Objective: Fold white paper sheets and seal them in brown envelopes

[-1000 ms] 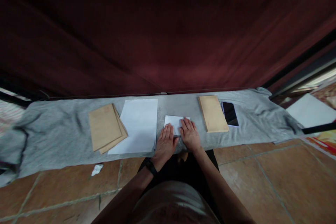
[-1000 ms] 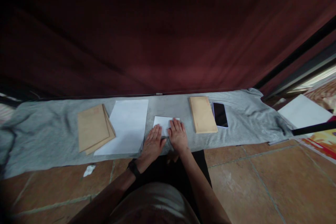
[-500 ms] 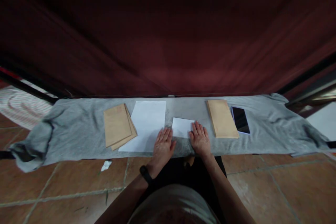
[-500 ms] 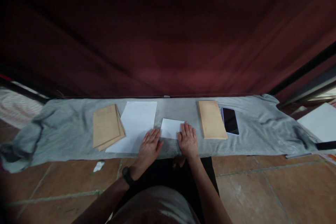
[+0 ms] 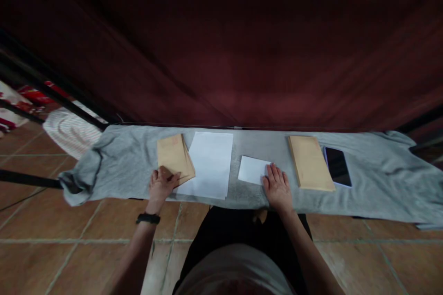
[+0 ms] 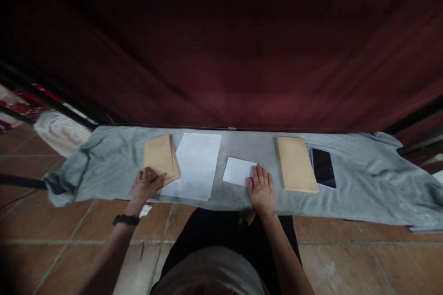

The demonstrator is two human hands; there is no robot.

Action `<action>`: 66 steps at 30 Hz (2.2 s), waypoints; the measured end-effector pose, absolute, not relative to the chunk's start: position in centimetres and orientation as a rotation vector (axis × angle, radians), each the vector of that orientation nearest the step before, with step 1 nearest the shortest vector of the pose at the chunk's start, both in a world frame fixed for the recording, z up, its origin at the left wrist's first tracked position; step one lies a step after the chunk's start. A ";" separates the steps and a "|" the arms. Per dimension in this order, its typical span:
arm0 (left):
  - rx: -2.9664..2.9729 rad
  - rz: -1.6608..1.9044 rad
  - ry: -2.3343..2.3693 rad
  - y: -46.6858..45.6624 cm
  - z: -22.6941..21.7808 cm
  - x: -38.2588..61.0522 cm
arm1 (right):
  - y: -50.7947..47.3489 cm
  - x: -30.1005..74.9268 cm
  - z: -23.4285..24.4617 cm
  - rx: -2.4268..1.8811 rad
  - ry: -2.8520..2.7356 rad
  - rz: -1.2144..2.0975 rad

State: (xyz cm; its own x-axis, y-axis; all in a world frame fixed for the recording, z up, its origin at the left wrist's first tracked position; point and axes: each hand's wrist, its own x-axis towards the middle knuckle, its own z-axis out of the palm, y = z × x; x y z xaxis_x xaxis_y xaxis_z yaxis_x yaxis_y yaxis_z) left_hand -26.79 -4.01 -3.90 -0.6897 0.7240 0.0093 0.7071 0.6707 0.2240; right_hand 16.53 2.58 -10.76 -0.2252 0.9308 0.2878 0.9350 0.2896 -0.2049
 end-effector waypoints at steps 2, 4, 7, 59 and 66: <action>1.262 0.330 2.794 -4.2 -3.9 -26.9 | 2.6 16.6 -10.9 -1.690 -2.210 -0.022; 1.308 0.329 2.812 -4.2 -3.8 -26.6 | 2.6 16.6 -10.9 -1.694 -2.213 -0.027; 1.330 0.325 2.857 -4.1 -3.5 -26.3 | 2.6 16.7 -10.8 -1.689 -2.217 -0.027; 0.144 1.366 1.141 -3.7 -3.7 -2.1 | 0.4 12.7 -6.0 -1.273 -1.313 1.337; 0.195 1.356 1.136 -4.3 -4.3 -1.7 | 0.5 10.9 -5.6 -1.231 -0.976 1.621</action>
